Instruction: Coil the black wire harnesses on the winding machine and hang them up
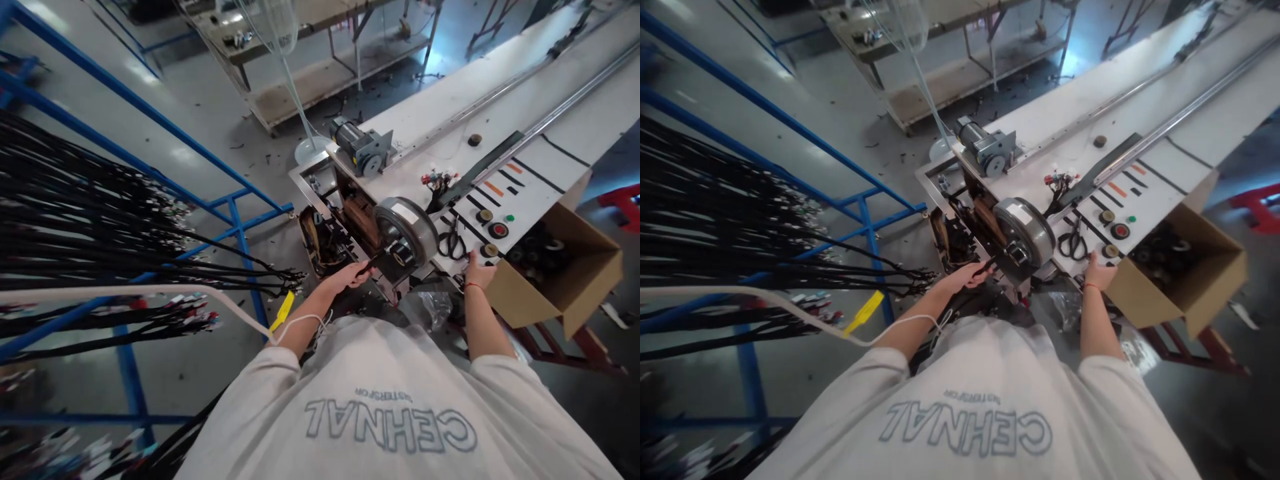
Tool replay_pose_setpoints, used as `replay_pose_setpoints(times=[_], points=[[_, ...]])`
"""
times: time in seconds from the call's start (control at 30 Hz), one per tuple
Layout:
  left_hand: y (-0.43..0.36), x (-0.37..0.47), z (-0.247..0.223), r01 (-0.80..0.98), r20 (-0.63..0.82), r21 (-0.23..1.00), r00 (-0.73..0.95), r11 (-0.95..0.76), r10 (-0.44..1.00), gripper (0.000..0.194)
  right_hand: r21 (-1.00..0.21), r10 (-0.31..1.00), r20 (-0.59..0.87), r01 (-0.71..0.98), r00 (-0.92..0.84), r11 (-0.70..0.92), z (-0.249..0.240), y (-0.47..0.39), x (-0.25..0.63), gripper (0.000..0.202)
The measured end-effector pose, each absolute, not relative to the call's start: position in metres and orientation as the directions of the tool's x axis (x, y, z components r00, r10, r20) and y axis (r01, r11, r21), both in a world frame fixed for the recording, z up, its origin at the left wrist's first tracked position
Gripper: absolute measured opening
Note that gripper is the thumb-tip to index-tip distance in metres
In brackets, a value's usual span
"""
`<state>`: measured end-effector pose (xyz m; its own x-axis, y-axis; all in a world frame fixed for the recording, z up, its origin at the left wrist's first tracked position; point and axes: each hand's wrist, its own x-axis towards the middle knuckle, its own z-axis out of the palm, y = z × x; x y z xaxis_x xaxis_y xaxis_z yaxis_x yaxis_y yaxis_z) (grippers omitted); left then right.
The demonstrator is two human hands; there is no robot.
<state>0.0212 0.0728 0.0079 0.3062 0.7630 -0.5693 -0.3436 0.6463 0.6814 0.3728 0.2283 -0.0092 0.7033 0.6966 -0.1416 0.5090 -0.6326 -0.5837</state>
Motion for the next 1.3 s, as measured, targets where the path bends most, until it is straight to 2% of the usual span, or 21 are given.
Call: replay_pose_setpoints(times=[0.1,0.27,0.43,0.53,0.77,0.9,1.1,1.2,1.3], points=[[0.079,0.018,0.012,-0.388,-0.594,0.642,0.292,0.661,0.749,0.033,-0.586,0.695,-0.139,0.507,0.705,-0.632,-0.009,0.227,0.372,0.079],[0.09,0.032,0.015,-0.296,-0.493,0.792,0.203,0.533,0.846,0.037,-0.592,0.698,-0.137,0.507,0.703,-0.627,-0.012,0.228,0.373,0.075],[0.097,0.034,0.011,-0.281,-0.626,0.713,0.158,0.642,0.764,0.046,-0.596,0.675,-0.139,0.484,0.724,-0.641,-0.018,0.231,0.376,0.07],[0.101,0.027,0.012,-0.295,-0.651,0.677,0.19,0.675,0.735,0.044,-0.598,0.672,-0.141,0.479,0.727,-0.643,-0.019,0.231,0.377,0.069],[0.111,0.019,0.008,-0.253,-0.619,0.703,0.242,0.664,0.747,0.047,-0.577,0.68,-0.136,0.5,0.721,-0.646,-0.018,0.23,0.376,0.07],[0.114,0.017,0.001,-0.283,-0.646,0.654,0.273,0.702,0.712,0.049,-0.543,0.683,-0.155,0.516,0.714,-0.662,-0.02,0.231,0.377,0.074],[0.105,0.021,-0.004,-0.457,-0.492,0.636,0.381,0.622,0.783,0.035,-0.568,0.668,-0.157,0.487,0.728,-0.664,-0.018,0.231,0.376,0.075],[0.099,0.02,-0.005,-0.369,-0.51,0.679,0.384,0.635,0.769,0.041,-0.588,0.666,-0.146,0.477,0.731,-0.653,-0.018,0.231,0.377,0.08],[0.095,0.016,-0.003,-0.113,-0.587,0.741,0.372,0.663,0.719,0.053,-0.602,0.658,-0.144,0.462,0.739,-0.651,-0.02,0.231,0.378,0.085]])
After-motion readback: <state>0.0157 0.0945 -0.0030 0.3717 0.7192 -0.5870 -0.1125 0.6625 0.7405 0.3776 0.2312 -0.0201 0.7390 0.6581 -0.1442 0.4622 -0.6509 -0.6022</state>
